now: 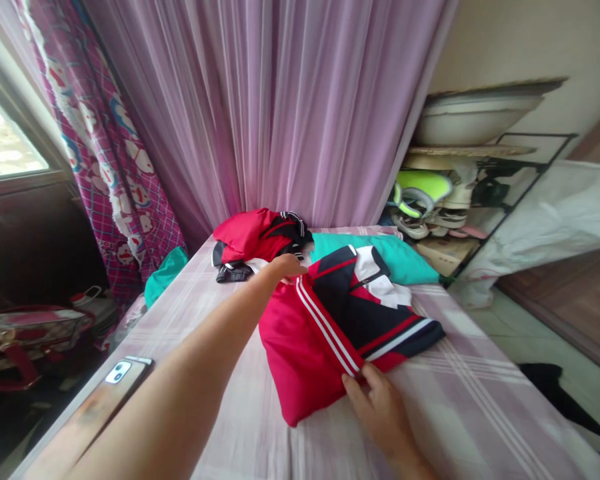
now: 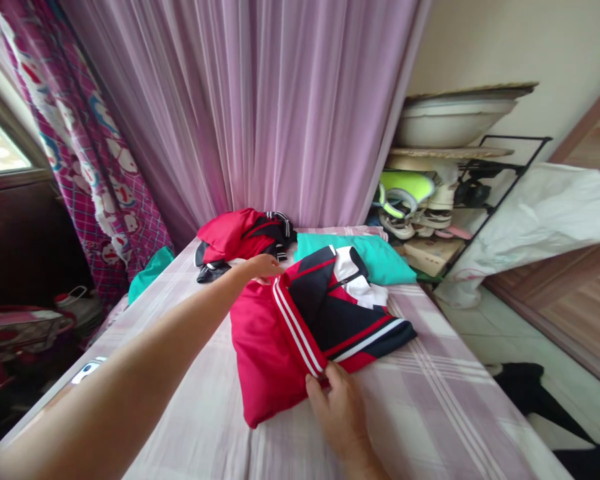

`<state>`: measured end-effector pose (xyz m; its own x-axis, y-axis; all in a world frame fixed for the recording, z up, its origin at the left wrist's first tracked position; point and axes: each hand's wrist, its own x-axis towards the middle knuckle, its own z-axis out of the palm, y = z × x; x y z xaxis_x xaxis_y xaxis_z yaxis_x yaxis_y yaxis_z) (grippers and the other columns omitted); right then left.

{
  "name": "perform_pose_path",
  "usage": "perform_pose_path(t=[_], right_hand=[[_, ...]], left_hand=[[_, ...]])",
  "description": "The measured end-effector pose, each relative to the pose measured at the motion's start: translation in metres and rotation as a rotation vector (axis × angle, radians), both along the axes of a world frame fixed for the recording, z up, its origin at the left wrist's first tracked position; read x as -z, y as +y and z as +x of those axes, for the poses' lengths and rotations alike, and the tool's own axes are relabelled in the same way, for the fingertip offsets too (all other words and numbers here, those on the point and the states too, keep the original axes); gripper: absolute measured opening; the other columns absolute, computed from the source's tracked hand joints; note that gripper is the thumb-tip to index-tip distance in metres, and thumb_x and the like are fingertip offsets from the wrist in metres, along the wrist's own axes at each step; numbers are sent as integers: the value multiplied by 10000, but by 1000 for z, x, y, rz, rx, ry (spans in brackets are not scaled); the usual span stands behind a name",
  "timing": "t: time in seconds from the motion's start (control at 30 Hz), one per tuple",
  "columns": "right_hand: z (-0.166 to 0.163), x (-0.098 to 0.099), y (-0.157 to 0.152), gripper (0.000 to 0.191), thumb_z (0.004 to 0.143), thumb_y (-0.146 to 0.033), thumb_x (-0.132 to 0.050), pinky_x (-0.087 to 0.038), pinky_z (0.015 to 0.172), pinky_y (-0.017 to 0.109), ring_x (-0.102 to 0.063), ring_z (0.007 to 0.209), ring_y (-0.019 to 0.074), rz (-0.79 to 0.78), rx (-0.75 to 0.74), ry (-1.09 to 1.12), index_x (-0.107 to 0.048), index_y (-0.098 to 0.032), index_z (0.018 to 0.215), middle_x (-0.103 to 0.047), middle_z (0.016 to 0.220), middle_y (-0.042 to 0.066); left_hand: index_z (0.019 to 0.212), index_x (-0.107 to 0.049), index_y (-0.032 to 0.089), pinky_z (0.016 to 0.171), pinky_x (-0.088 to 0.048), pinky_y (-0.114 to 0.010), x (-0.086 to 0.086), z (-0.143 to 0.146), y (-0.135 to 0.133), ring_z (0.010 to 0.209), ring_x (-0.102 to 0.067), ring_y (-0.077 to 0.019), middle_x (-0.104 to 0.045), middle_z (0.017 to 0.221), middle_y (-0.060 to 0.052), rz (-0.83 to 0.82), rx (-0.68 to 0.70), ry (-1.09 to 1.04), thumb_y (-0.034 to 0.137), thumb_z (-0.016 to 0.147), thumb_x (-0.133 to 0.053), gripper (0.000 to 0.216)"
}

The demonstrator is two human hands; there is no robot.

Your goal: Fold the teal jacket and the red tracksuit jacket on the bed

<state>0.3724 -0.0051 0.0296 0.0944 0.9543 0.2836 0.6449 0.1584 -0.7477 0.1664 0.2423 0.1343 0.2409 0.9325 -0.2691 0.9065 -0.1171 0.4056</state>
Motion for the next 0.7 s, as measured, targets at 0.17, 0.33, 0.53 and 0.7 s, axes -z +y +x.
perform_pose_path(t=[0.17,0.33,0.53,0.7], right_hand=[[15,14,5,336,827,-534,-497,-448,600,310,-640,638,227,-9,108,15,-588,-240,693,-672,651,50],[18,18,8,302,847,-483,-513,-443,625,299,-640,667,217,71,102,-93,-572,-239,680,-670,668,51],[18,11,12,253,821,-434,-501,-420,632,295,-631,677,209,-2,138,-103,-566,-239,674,-687,690,47],[29,-9,26,220,778,-420,-495,-383,587,275,-612,646,194,-208,128,-61,-570,-250,660,-672,651,-3]], left_hand=[[1306,-617,169,946,-499,-373,17,-26,-10,1154,-636,-305,-711,1192,-133,126,-59,95,492,944,-504,498],[1164,-707,120,872,-489,-293,26,-72,-26,1028,-678,-269,-740,1150,-145,63,-8,140,530,909,-536,512],[986,-726,156,792,-488,-314,47,-88,-60,935,-686,-264,-754,1038,-132,92,-43,175,587,915,-445,520],[931,-702,198,776,-467,-350,40,-110,-121,944,-687,-307,-754,1009,-147,119,-125,228,606,884,-418,499]])
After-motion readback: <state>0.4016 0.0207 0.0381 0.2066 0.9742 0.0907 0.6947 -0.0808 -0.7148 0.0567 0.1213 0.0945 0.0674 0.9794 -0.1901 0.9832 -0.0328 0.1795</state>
